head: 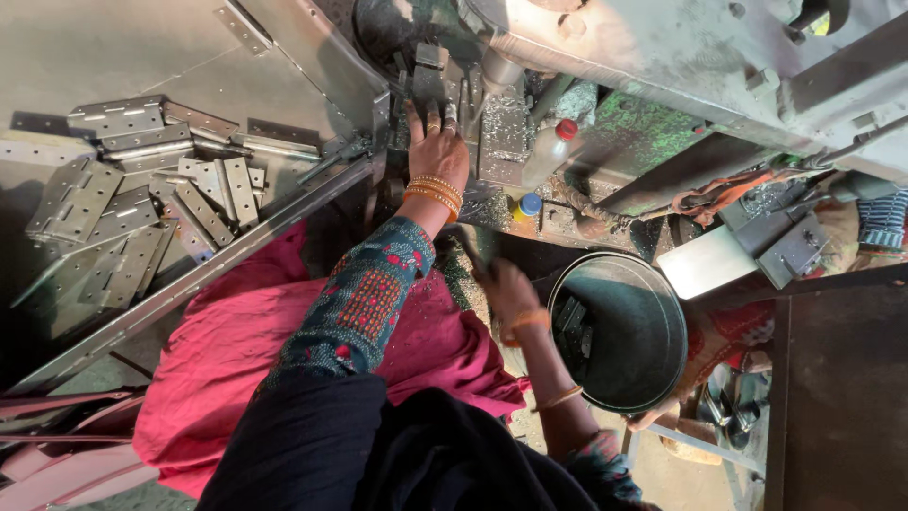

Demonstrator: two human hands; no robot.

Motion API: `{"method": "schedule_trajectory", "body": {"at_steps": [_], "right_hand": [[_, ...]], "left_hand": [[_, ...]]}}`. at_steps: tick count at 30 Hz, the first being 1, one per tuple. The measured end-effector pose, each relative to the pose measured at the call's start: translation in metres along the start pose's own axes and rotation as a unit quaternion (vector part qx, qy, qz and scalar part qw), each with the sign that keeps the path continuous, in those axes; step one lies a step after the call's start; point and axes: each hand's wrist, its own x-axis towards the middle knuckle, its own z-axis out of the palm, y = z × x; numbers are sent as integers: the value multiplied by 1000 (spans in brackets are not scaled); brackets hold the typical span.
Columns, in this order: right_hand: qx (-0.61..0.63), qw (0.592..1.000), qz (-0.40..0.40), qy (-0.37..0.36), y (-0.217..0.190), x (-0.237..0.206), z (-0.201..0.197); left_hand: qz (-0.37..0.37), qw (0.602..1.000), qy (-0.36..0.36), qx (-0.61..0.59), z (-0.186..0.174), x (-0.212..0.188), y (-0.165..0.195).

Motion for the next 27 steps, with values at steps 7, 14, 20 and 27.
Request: {"method": "schedule_trajectory", "body": {"at_steps": [7, 14, 20, 27], "right_hand": [[44, 999, -27, -14, 5, -16, 27], [19, 1000, 5, -25, -7, 0, -13], [6, 998, -49, 40, 23, -9, 51], [-6, 995, -62, 77, 1, -31, 27]], "left_hand": [[-5, 995, -88, -42, -3, -7, -9], [-4, 999, -35, 1, 2, 22, 0], [-24, 996, -82, -16, -2, 17, -5], [14, 996, -1, -83, -21, -39, -23]]}}
